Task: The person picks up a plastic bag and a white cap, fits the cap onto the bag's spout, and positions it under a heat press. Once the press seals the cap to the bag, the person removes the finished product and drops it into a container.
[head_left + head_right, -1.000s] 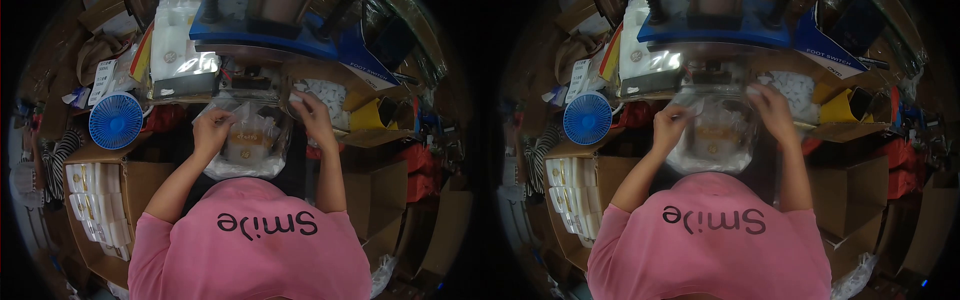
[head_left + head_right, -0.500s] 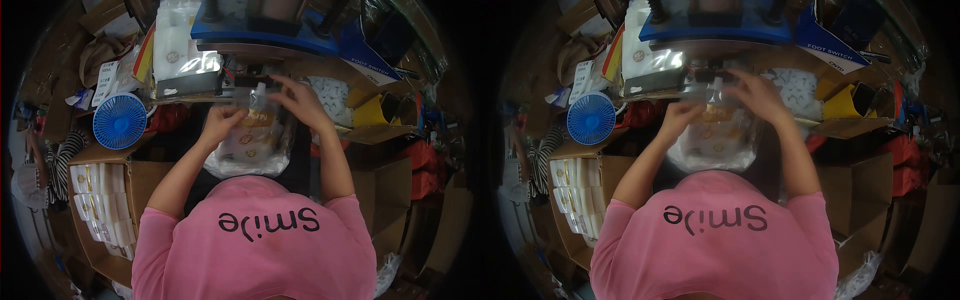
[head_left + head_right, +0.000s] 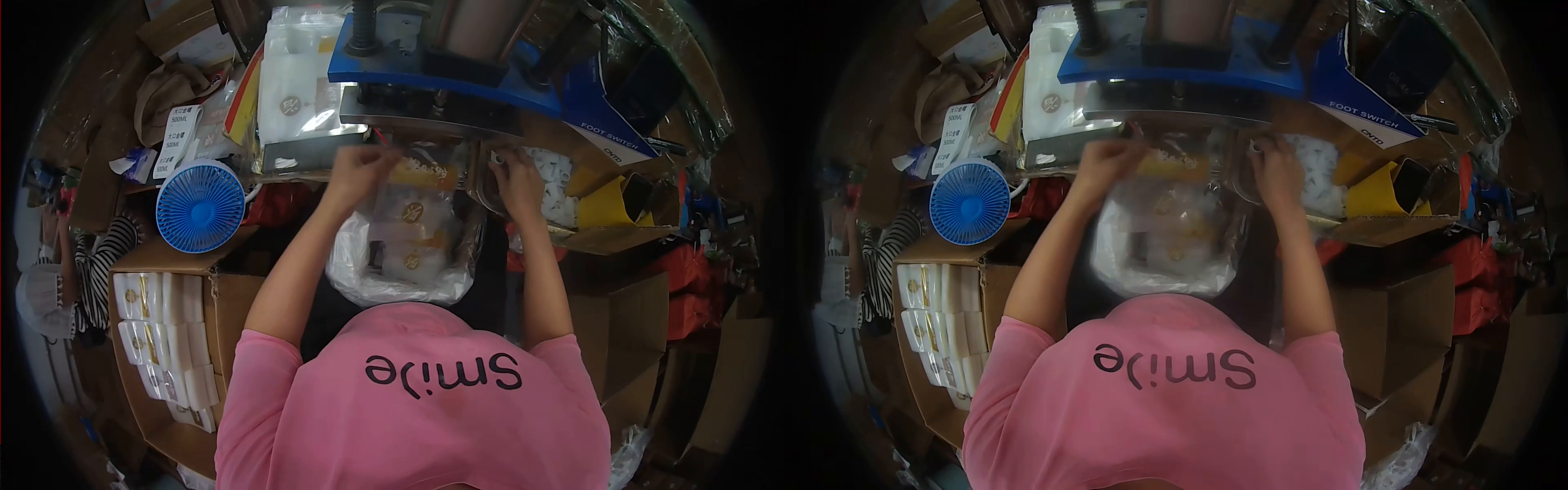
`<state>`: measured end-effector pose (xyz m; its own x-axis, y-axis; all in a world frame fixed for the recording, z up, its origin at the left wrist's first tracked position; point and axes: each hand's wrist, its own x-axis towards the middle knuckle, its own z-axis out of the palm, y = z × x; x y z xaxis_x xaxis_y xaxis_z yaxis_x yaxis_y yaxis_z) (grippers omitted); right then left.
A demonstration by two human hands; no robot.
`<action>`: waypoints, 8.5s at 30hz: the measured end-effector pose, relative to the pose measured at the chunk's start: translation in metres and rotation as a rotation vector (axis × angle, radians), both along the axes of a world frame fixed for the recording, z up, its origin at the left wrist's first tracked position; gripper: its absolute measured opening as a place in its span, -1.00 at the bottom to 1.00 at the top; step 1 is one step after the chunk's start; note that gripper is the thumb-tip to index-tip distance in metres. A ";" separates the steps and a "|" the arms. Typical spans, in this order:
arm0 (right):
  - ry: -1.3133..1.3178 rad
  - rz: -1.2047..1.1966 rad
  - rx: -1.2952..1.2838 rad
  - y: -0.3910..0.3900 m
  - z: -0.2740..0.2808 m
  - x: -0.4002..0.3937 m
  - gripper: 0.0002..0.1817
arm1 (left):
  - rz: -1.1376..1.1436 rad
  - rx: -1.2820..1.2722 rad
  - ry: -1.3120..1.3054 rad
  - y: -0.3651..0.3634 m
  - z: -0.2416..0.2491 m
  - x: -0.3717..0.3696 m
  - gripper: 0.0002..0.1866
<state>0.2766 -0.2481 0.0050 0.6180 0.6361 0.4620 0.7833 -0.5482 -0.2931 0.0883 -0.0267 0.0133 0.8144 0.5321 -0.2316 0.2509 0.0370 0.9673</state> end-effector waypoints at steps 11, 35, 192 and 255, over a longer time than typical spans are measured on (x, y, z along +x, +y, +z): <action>0.758 0.135 0.360 -0.023 0.015 -0.012 -0.73 | 0.293 1.232 -0.041 0.045 -0.034 -0.091 -0.67; 0.440 0.080 0.103 -0.009 0.060 -0.039 -0.61 | 0.164 -0.344 -0.150 -0.055 -0.009 -0.008 -0.74; 0.486 0.047 0.301 -0.017 -0.007 0.001 -0.76 | 0.119 1.379 0.183 0.044 -0.026 -0.058 -0.26; 0.817 0.683 -0.063 0.018 0.064 -0.070 -0.69 | -0.124 0.202 -0.270 -0.058 -0.028 -0.074 -0.84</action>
